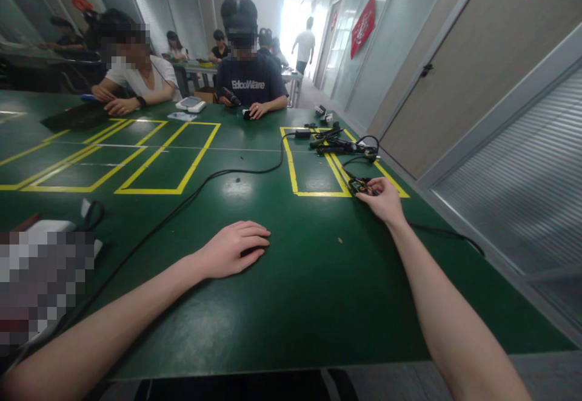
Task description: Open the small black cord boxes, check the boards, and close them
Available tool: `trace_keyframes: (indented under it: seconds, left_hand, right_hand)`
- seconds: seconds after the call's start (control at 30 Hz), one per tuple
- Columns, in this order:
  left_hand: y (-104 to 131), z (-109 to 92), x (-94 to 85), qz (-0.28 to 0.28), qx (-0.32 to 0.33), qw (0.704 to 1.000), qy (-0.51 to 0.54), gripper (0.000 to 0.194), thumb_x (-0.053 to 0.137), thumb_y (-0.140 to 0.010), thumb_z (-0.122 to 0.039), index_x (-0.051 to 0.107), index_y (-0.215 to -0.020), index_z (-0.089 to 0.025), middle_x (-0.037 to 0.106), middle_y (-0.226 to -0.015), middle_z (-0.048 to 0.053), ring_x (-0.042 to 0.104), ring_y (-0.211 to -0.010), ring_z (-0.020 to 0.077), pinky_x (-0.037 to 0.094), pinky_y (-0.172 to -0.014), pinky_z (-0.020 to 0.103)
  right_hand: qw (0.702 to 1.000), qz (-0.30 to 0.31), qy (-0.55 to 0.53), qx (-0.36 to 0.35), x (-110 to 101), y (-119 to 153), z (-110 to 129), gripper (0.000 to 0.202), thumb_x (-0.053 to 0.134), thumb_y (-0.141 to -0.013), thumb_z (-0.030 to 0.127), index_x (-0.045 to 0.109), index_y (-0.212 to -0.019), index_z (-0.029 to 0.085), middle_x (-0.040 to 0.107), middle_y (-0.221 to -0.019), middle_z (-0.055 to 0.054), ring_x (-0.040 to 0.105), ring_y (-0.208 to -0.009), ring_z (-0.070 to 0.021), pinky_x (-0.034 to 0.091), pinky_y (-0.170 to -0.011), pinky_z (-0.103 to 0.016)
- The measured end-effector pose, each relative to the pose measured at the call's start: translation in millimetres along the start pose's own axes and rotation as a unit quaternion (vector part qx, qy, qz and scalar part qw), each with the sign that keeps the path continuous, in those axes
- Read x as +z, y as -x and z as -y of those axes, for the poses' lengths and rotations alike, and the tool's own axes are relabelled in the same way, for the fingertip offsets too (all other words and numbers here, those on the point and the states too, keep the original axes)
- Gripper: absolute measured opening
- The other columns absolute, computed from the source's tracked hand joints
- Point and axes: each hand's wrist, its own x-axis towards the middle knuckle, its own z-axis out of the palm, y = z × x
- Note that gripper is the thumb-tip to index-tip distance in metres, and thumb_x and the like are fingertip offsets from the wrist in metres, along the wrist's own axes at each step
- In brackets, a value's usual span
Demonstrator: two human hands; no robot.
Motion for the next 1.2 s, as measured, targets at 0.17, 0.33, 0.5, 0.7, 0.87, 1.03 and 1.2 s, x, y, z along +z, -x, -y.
trace_keyframes:
  seconds: [0.17,0.33,0.5,0.7,0.87,1.03,1.2]
  left_hand:
    - [0,2,2.4,0.001,0.002,1.000,-0.002,0.024,0.055,-0.103,-0.026,0.075,-0.113,-0.020,0.075,-0.126,0.008,0.068,-0.119,0.0234,0.055,-0.102,0.041]
    - [-1,0,1.0,0.004,-0.003,1.000,0.000,0.022,0.055,-0.103,-0.026,0.075,-0.112,-0.020,0.075,-0.126,0.007,0.068,-0.119,0.0230,0.055,-0.103,0.040]
    - [0,0,1.1,0.007,-0.003,1.000,0.002,0.022,0.057,-0.102,-0.025,0.075,-0.113,-0.019,0.075,-0.126,0.008,0.068,-0.119,0.0233,0.054,-0.104,0.040]
    - [0,1,1.3,0.001,-0.003,1.000,0.000,0.021,0.057,-0.102,-0.025,0.075,-0.113,-0.019,0.075,-0.126,0.008,0.069,-0.119,0.0235,0.055,-0.102,0.040]
    - [-1,-1,-1.0,0.006,0.001,1.000,-0.001,0.021,0.058,-0.102,-0.024,0.075,-0.112,-0.017,0.075,-0.126,0.009,0.069,-0.119,0.0243,0.055,-0.102,0.041]
    - [0,-1,-1.2,0.007,-0.006,1.000,0.001,0.022,0.057,-0.102,-0.025,0.075,-0.113,-0.020,0.075,-0.127,0.008,0.068,-0.120,0.0236,0.055,-0.103,0.041]
    - [0,0,0.3,0.004,0.000,1.000,-0.002,0.023,0.055,-0.103,-0.026,0.075,-0.111,-0.019,0.075,-0.125,0.009,0.069,-0.118,0.0238,0.056,-0.101,0.042]
  right_hand:
    - [0.999,-0.017,-0.037,-0.032,0,2,-2,0.049,0.083,-0.054,0.042,0.061,-0.093,0.023,0.058,-0.067,0.004,0.058,-0.066,-0.0192,0.048,-0.061,-0.031]
    - [0.997,-0.052,0.032,-0.048,-5,4,0,0.049,0.078,-0.061,0.041,0.069,-0.105,0.021,0.061,-0.072,0.001,0.059,-0.066,-0.0208,0.050,-0.065,-0.034]
    - [0.980,-0.109,0.152,-0.071,-6,2,-5,0.038,0.072,-0.071,0.037,0.074,-0.105,0.020,0.072,-0.098,-0.011,0.066,-0.087,-0.0294,0.054,-0.083,-0.043]
    - [0.975,-0.047,0.214,0.043,-1,1,-9,0.045,0.071,-0.076,0.040,0.077,-0.114,0.016,0.077,-0.109,-0.018,0.070,-0.102,-0.0380,0.056,-0.086,-0.049]
    - [0.973,-0.012,0.231,0.020,-1,3,-3,0.049,0.074,-0.075,0.041,0.078,-0.117,0.016,0.078,-0.110,-0.018,0.072,-0.102,-0.0393,0.057,-0.083,-0.048]
    - [0.975,0.032,0.219,-0.019,6,12,11,0.049,0.075,-0.075,0.042,0.079,-0.116,0.017,0.079,-0.108,-0.016,0.073,-0.100,-0.0378,0.058,-0.079,-0.045]
    - [0.978,0.091,0.173,-0.078,28,30,32,0.047,0.074,-0.076,0.043,0.079,-0.117,0.019,0.081,-0.098,-0.011,0.074,-0.086,-0.0333,0.059,-0.072,-0.042]
